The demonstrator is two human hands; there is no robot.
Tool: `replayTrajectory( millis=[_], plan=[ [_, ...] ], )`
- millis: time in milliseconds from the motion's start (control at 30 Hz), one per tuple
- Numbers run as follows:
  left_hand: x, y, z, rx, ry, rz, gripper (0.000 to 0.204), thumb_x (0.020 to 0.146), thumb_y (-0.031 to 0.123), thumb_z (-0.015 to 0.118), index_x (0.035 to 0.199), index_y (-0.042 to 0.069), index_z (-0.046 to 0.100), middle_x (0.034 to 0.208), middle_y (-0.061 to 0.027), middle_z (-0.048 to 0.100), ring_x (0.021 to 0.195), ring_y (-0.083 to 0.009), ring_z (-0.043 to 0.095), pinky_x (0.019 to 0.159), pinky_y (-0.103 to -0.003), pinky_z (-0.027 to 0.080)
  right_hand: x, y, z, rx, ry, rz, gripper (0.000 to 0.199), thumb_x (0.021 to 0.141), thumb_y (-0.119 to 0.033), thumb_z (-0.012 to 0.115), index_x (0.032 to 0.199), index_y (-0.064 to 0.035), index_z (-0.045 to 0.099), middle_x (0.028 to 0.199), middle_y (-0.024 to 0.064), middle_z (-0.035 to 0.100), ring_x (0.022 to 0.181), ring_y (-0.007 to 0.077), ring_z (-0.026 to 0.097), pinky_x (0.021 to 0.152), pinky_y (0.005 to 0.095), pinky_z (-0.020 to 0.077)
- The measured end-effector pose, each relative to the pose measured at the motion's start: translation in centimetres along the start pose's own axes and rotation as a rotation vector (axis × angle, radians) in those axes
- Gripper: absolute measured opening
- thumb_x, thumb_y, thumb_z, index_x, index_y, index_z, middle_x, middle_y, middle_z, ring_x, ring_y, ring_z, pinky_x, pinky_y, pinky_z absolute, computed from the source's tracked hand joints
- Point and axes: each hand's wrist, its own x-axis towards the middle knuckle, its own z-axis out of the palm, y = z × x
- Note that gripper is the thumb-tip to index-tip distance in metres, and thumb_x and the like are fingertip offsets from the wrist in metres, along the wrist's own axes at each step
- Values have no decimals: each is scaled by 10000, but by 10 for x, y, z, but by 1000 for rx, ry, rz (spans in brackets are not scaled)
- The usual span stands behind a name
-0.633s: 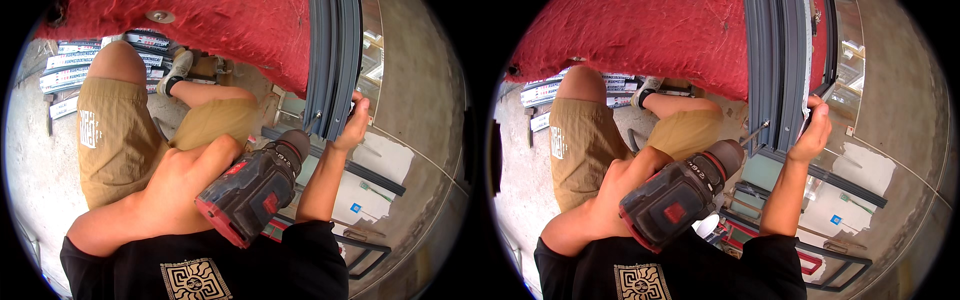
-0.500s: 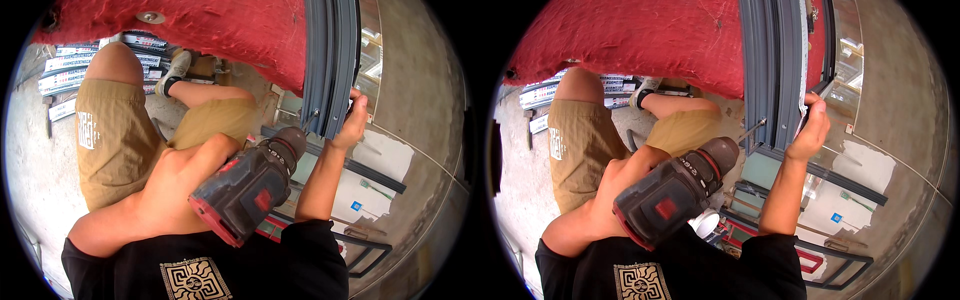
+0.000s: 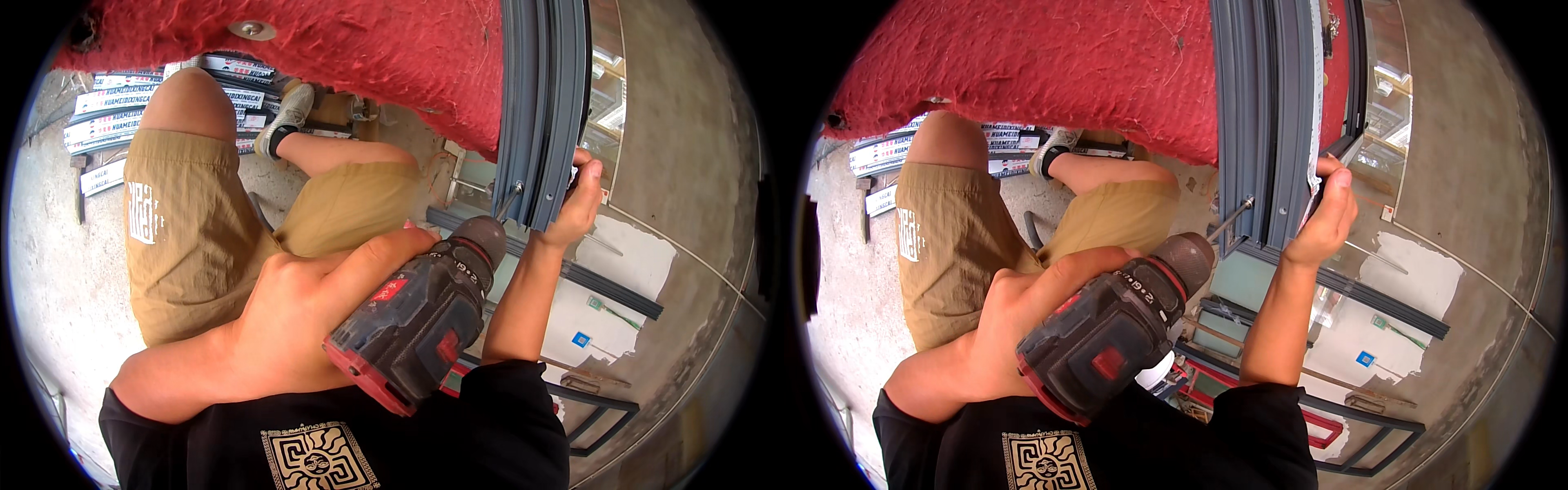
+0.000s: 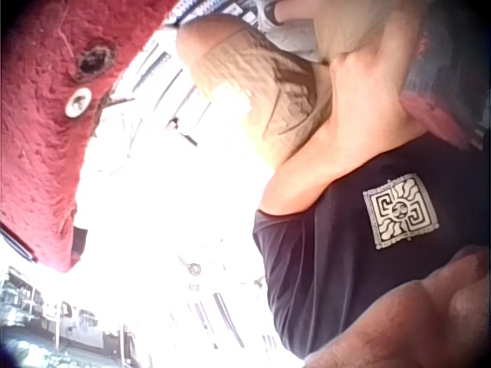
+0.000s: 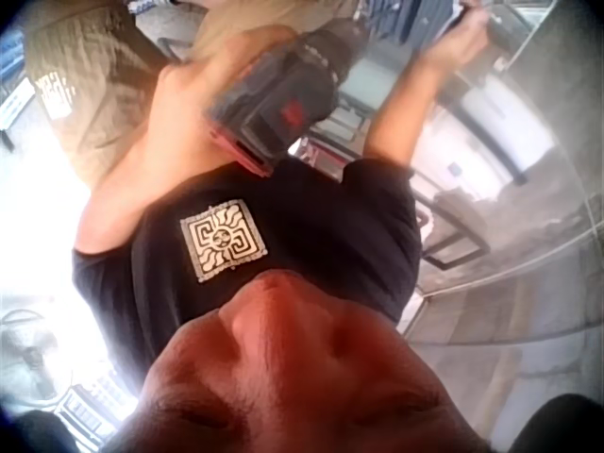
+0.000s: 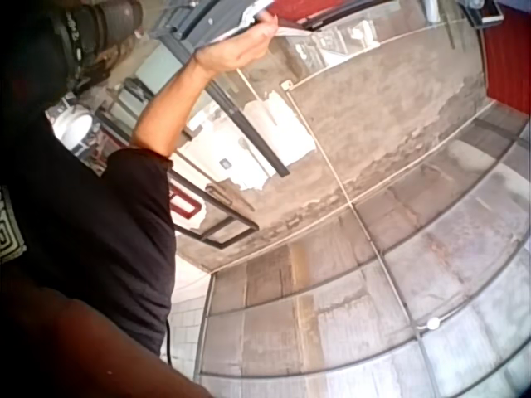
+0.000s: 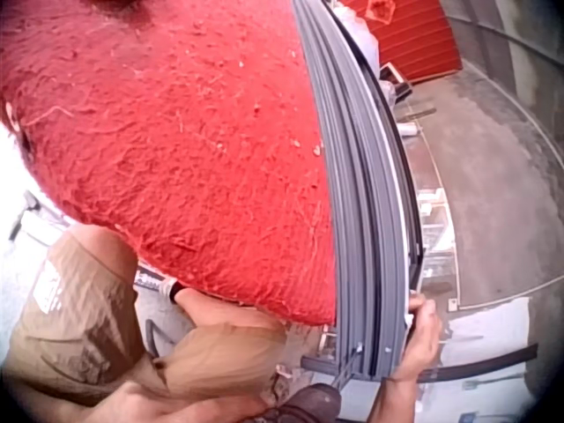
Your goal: The person assembles a metal window frame on a red workbench. They use a power drill to drive screws into the frame corners, a rubber mallet to tap the joints into alignment, and a manual screwdriver for final adjustments. The person also uses a utility knife to trim protective film from the frame edges.
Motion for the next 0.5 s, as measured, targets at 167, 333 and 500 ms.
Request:
replayTrajectory(
  millis=[167, 333, 500],
  plan=[
    [-2, 2, 2, 41, -7, -11, 756, 838, 155, 954, 1507, 7, 634, 1151, -156, 852, 932, -331, 865, 783, -377, 675, 0, 3, 0, 14, 12, -2, 614, 1212, -342, 361, 963, 54, 760, 886, 122, 763, 858, 242, 652, 1142, 483, 502],
    [0, 1, 3, 37, 16, 17, 768, 833, 163, 959, 1510, 9, 631, 1123, -154, 850, 915, -333, 862, 770, -374, 670, 0, -1, 1, 20, 0, 14, 618, 1211, -348, 362, 953, 51, 757, 870, 112, 758, 840, 229, 643, 1134, 473, 499],
    [-2, 2, 5, 0, 6, -13, 773, 832, 160, 957, 1514, 11, 624, 1056, -138, 848, 879, -321, 859, 754, -370, 663, -1, -1, 1, 20, 5, 20, 620, 1211, -352, 363, 943, 48, 754, 863, 103, 752, 835, 220, 633, 1127, 464, 498]
  ],
)
